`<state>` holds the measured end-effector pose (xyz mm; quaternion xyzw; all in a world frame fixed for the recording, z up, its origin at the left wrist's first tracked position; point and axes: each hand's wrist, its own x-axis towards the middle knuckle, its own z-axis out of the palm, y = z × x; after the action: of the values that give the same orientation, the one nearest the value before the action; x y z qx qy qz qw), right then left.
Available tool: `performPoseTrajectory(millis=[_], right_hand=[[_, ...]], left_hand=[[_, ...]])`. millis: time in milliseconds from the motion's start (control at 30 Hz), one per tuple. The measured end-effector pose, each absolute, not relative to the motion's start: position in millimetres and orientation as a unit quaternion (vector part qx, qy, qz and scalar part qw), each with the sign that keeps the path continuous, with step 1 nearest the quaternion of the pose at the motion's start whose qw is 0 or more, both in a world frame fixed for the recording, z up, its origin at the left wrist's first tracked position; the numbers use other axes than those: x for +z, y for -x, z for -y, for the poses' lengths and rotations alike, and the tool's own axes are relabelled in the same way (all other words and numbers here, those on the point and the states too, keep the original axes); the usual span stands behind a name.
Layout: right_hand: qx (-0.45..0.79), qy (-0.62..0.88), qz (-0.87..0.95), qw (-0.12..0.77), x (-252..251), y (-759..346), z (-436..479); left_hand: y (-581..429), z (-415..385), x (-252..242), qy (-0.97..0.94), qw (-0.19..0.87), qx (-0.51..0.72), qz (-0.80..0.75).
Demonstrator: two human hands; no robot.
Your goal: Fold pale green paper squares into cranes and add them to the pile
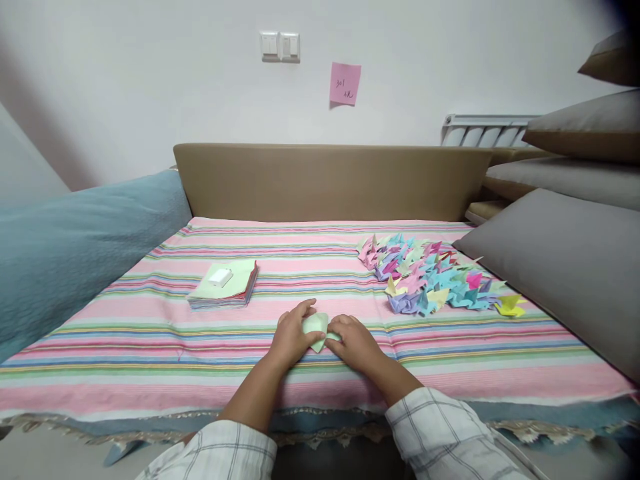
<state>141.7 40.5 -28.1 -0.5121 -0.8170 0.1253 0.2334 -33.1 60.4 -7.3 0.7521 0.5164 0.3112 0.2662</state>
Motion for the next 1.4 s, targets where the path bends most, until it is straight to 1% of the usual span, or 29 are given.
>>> performPoseTrajectory(millis=[167,300,400,533,667,1167,1300,1400], right_hand=[[0.129,0.515,0.815,0.233,-24.6,-141.7,-38.6],[0.137,0.516,0.812,0.238,-23.2,-141.9,-37.9],[0.143,0.517,0.808,0.242,-23.1,-141.6,-38.1],[0.146,0.517,0.807,0.245,-25.0,-141.4,-39.3],[0.146,0.519,0.806,0.245,-26.4,-141.3,-39.7],[0.146,0.528,0.805,0.227,-22.3,-140.6,-37.6],[0.150,0.514,0.809,0.242,-22.7,-142.4,-38.9],[0.175,0.507,0.802,0.262,-21.2,-145.7,-39.5]], left_hand=[[30.1,-59.1,-6.7,-0.764,0.257,0.313,-0.502],[35.8,-59.1,-6.3,-0.757,0.326,0.325,-0.463],[43.6,-56.8,-2.0,-0.769,0.369,0.301,-0.426],[50.3,-51.5,4.8,-0.805,0.326,0.238,-0.434],[49.9,-50.4,5.6,-0.815,0.294,0.231,-0.443],[52.4,-58.2,-7.2,-0.799,0.317,0.253,-0.443],[50.2,-58.4,-6.5,-0.801,0.305,0.246,-0.453],[47.9,-58.6,-5.3,-0.800,0.293,0.244,-0.462]])
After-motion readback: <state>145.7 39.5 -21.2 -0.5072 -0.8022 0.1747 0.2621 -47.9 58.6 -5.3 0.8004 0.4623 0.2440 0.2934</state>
